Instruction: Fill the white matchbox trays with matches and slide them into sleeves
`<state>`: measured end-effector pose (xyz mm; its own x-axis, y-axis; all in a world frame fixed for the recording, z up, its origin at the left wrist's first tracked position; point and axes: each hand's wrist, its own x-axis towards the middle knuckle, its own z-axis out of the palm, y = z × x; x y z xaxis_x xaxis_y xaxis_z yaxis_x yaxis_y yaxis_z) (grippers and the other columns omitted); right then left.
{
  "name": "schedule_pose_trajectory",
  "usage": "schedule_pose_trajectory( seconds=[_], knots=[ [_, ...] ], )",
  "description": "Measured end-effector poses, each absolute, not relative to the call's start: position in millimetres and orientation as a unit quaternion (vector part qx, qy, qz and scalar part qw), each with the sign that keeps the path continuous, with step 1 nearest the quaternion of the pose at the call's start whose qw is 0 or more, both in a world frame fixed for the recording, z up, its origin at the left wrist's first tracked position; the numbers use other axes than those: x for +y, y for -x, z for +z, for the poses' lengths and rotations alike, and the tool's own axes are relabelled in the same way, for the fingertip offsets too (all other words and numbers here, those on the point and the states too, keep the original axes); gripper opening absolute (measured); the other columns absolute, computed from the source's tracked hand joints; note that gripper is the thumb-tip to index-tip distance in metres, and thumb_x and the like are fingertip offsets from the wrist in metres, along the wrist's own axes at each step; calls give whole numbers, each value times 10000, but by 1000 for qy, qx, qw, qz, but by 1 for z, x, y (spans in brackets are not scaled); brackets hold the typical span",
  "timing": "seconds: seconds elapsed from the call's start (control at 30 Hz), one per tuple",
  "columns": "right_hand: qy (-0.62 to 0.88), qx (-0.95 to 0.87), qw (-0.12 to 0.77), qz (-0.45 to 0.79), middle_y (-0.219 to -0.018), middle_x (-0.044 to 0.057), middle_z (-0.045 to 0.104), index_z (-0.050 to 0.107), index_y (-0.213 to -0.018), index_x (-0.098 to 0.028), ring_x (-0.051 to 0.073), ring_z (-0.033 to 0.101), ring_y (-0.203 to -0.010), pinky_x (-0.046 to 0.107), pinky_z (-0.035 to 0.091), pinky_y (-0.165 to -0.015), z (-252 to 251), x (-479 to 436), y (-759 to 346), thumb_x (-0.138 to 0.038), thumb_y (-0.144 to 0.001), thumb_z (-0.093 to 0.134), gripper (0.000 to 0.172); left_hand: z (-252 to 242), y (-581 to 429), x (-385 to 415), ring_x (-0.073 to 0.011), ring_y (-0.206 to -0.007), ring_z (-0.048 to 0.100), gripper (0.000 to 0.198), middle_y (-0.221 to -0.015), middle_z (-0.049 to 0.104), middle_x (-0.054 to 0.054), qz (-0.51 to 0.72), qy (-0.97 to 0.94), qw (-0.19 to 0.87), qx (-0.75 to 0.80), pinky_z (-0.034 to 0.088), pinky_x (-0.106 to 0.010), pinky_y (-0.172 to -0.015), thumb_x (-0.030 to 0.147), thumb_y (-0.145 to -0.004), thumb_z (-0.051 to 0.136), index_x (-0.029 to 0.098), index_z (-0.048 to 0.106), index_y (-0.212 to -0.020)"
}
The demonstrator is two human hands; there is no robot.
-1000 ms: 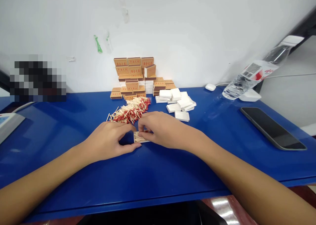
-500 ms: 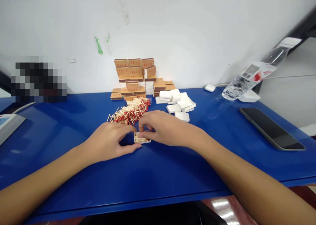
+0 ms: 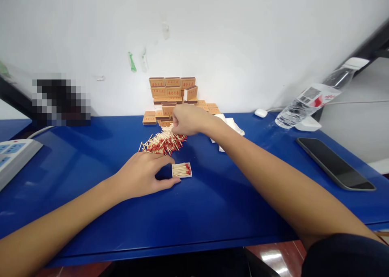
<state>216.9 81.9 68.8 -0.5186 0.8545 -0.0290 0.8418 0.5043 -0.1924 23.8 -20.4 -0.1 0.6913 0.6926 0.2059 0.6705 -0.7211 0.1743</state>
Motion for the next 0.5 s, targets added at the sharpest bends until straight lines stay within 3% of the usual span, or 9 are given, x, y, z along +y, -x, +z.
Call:
schedule_pose_trajectory(
  seconds=[0.5],
  knots=[
    [486, -868, 30, 101, -618, 34, 636, 667, -646, -170, 140, 533, -570, 322, 355, -538, 66, 83, -213, -203, -767, 697, 129, -1, -23, -20, -227, -746, 723, 384, -849, 763, -29, 129, -919, 42, 369, 424, -310, -574, 557, -923, 639, 211, 735, -1059]
  ],
)
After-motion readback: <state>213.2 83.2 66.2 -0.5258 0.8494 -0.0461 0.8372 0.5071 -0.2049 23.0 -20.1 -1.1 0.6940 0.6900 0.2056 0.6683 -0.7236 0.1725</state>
